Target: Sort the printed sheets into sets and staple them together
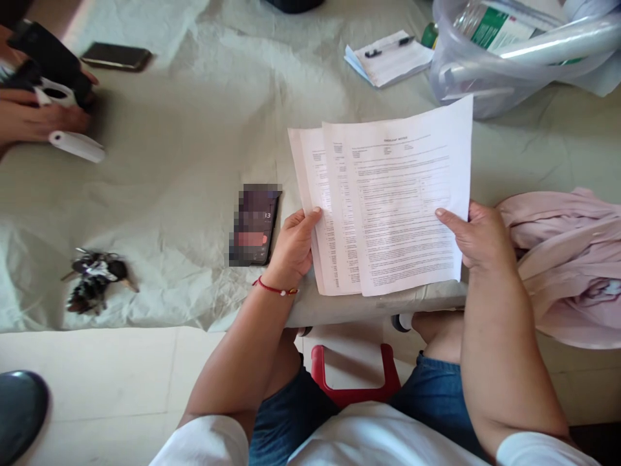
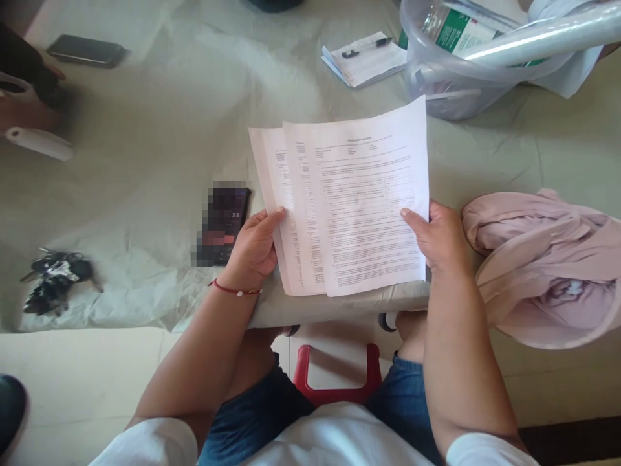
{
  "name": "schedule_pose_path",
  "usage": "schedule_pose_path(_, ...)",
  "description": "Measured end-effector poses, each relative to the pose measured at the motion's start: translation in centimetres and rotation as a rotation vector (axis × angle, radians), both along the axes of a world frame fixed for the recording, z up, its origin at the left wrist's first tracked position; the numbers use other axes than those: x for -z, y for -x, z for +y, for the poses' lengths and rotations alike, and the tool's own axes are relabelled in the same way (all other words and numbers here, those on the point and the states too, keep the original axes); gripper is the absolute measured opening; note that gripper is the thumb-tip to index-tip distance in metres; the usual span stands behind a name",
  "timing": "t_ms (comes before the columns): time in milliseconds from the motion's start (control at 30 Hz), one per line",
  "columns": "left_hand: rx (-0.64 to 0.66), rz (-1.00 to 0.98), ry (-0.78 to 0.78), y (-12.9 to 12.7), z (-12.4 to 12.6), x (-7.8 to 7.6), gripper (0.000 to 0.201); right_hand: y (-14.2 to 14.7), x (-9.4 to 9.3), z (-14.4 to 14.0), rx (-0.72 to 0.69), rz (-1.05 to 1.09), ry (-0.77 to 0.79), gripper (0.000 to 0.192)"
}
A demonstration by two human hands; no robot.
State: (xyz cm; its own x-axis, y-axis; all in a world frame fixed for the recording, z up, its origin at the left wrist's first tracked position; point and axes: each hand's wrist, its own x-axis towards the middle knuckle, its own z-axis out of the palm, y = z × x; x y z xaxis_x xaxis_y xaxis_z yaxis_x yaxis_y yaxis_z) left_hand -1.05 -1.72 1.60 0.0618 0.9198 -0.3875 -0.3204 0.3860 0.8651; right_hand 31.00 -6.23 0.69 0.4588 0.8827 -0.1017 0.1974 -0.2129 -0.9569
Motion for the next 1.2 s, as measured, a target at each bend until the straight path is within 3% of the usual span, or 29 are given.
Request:
schedule_pose_path(333,0.011,-0.009,-0.012,0.4,-0.5,-0.4,0.037,-1.3,-1.3,1.0,0.27,0.0,-0.124,0.03)
schedule_pose_path(700,-0.005,-0.021,-0.024,0.6,-0.5,-0.5,0.037,-1.5,-1.3,1.5,0.364,0.057,-0.3,0.031)
schedule_pose_path(1200,0.008,-0.018,-0.007,1.0,-0.6,-0.5,0.032,-1.2,-1.1,1.8,0.375,0.068,-0.308,0.031)
